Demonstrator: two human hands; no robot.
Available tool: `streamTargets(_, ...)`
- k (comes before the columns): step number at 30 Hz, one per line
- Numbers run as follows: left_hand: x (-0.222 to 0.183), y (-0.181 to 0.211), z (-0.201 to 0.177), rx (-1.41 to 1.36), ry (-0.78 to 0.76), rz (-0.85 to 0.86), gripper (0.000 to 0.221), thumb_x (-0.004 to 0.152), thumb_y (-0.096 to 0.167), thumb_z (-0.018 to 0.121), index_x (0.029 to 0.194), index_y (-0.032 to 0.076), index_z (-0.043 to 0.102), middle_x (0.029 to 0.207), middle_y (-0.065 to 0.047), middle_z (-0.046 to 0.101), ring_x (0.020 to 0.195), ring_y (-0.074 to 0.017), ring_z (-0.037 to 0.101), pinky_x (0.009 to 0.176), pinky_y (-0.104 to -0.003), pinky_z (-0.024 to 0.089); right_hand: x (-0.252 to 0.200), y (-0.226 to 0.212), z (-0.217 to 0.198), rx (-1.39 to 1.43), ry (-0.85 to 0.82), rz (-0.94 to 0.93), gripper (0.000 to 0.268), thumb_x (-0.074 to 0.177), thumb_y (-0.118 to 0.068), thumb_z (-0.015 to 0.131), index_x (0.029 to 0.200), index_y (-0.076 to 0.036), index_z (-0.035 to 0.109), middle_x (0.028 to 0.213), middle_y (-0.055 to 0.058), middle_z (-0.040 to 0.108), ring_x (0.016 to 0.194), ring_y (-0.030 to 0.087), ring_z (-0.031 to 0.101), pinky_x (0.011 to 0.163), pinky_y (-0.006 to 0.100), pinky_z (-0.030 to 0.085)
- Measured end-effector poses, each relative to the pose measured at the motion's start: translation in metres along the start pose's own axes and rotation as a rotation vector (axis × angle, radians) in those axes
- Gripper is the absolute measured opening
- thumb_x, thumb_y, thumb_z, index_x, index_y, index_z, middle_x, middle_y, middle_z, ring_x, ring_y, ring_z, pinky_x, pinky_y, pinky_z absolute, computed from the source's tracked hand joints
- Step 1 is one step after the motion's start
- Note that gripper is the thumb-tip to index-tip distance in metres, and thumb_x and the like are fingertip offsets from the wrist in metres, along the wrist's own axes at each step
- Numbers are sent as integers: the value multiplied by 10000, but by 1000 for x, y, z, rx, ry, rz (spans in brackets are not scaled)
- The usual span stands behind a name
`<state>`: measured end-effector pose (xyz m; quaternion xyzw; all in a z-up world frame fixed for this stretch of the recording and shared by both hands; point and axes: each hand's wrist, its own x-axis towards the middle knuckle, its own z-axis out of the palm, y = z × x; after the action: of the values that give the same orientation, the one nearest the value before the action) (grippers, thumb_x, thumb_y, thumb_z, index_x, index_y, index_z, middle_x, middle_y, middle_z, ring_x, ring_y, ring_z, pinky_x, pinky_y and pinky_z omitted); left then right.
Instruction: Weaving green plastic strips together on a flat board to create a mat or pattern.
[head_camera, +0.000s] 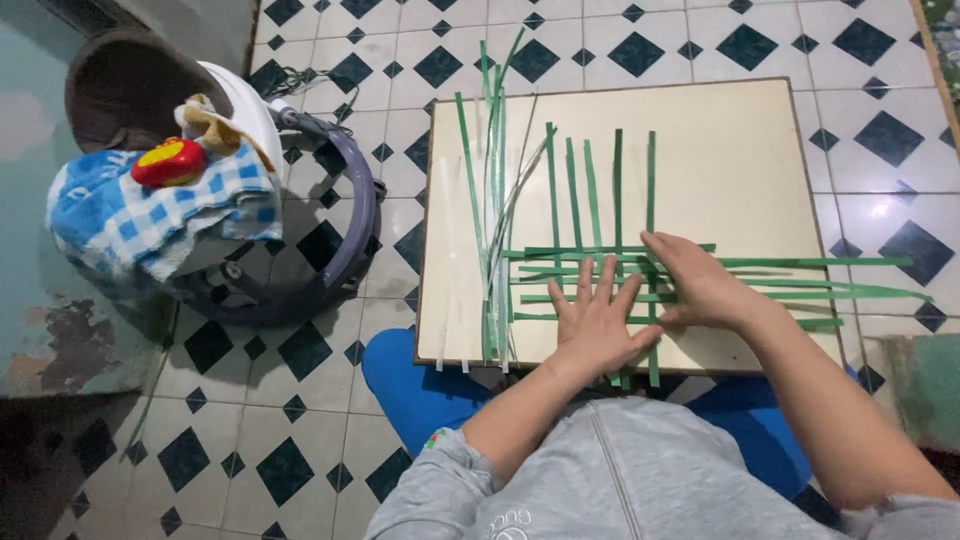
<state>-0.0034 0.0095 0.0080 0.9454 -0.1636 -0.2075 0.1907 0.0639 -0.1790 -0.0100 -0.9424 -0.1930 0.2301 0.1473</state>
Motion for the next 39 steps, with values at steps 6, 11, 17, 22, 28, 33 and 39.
streamTargets(6,2,0,1,-9,-5,-13,847,819,703,291,1525,238,245,1648,-143,53,1502,-391,-53,1012,-773,-158,3,1,5,-107,-29,27,1435,496,-379,1010,1581,-188,90,1599,142,224,1483,349,173,1163,600,159)
streamTargets(11,2,3,-5,-21,-42,-30,881,789,721,263,1525,237,241,1648,-139,47,1501,-388,-66,1017,-776,-141,9,-7,2,-89,-58,32,1394,515,-333,1021,1573,-203,123,1612,110,218,1499,311,155,1165,604,116)
streamTargets(17,5,3,-5,-10,-85,-36,795,817,590,344,1526,250,225,1653,-111,6,1501,-377,-81,1018,-785,-119,15,-4,9,-85,-70,-9,1382,528,-358,1010,1569,-173,119,1627,110,163,1502,307,135,1159,621,98)
streamTargets(22,3,3,-9,-29,-99,-30,714,812,525,375,1476,272,313,1655,-107,6,1502,-392,-75,1039,-784,-79,21,-12,7,-15,-126,-134,1307,609,-230,959,1565,-129,72,1615,149,162,1495,334,123,1162,629,63)
streamTargets(28,6,1,-1,3,-65,-17,755,813,580,322,1517,327,225,1656,-121,23,1503,-410,-61,1022,-797,-73,18,-22,-6,-22,-106,-96,1336,579,-303,973,1569,-121,94,1602,173,202,1487,337,182,1194,535,144)
streamTargets(33,2,3,-8,14,-64,-10,730,828,556,316,1513,313,243,1654,-125,19,1499,-412,-66,1026,-791,-77,21,-2,4,-198,-6,27,1455,486,-523,975,1587,-192,84,1559,121,285,1451,316,252,1162,546,212)
streamTargets(39,0,4,-10,19,-80,-4,733,842,610,275,1513,316,261,1655,-130,22,1499,-419,-71,1021,-793,-67,16,-7,-7,-105,-99,-8,1390,540,-376,991,1581,-226,82,1626,106,165,1501,316,131,1172,583,109)
